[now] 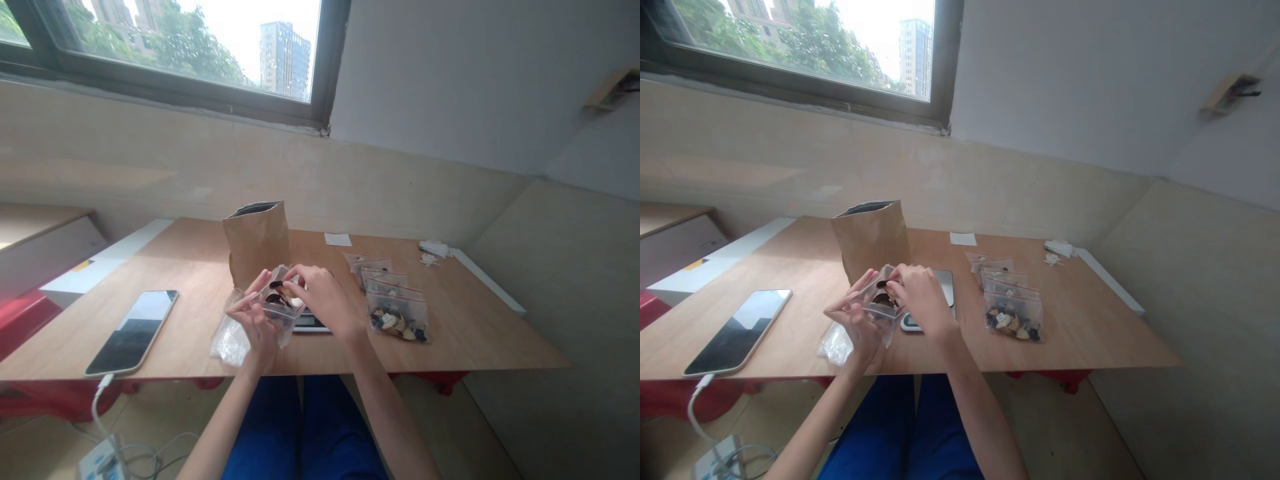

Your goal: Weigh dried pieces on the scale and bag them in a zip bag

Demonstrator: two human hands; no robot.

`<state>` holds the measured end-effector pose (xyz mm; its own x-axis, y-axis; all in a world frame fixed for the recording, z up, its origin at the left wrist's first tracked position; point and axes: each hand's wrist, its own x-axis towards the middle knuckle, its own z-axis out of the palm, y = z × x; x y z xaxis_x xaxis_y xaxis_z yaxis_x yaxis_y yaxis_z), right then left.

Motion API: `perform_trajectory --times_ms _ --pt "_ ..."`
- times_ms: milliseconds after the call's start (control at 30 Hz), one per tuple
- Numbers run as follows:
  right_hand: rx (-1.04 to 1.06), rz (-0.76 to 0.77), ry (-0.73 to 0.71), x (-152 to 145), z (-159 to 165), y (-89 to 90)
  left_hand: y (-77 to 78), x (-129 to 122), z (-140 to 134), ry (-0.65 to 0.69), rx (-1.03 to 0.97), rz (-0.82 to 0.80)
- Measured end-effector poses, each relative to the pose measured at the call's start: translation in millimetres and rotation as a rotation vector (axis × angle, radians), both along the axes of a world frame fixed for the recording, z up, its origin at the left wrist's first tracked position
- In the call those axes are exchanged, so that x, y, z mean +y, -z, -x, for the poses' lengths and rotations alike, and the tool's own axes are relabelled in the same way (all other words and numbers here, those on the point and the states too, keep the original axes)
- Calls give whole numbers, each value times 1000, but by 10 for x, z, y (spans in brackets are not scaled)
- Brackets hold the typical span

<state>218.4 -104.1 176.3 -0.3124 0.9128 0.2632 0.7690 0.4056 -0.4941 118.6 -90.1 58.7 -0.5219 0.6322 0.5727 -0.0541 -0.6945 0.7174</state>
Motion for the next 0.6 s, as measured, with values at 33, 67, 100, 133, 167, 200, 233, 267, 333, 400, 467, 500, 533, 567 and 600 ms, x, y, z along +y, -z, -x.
perform_trajectory --times_ms 33,67,100,133,167,200,233,267,333,400,467,500,533,567,600 --pt "-75 -31 11 15 23 -5 13 7 -1 12 -5 -14" --pt "-142 -61 29 31 42 -4 28 15 -1 16 -8 -19" --pt "-196 -89 52 48 57 2 43 23 -1 13 -4 -16" --pt "-234 -111 71 65 65 13 55 29 0 1 1 -9" --pt "-254 -126 84 80 66 26 64 32 -1 -14 10 1" --pt "-252 -132 85 94 61 43 66 32 -2 -29 17 8" --pt "-225 -130 74 106 48 64 63 30 -1 -44 14 16" --pt "-174 -126 61 115 29 88 54 27 1 -56 3 24" --pt "-24 -122 50 125 -22 152 27 32 22 -74 -35 54" --pt "138 -119 65 124 -76 239 1 69 76 -123 -101 109" --pt "262 -84 64 111 -109 341 -6 138 156 -203 -188 161" --pt "307 -48 49 101 -112 393 -2 177 198 -238 -235 175" --pt "343 -8 26 88 -105 441 6 212 234 -261 -272 178" --pt "371 32 0 73 -86 483 15 238 259 -267 -292 178" --pt "393 68 -31 56 -58 518 23 249 269 -262 -301 179"
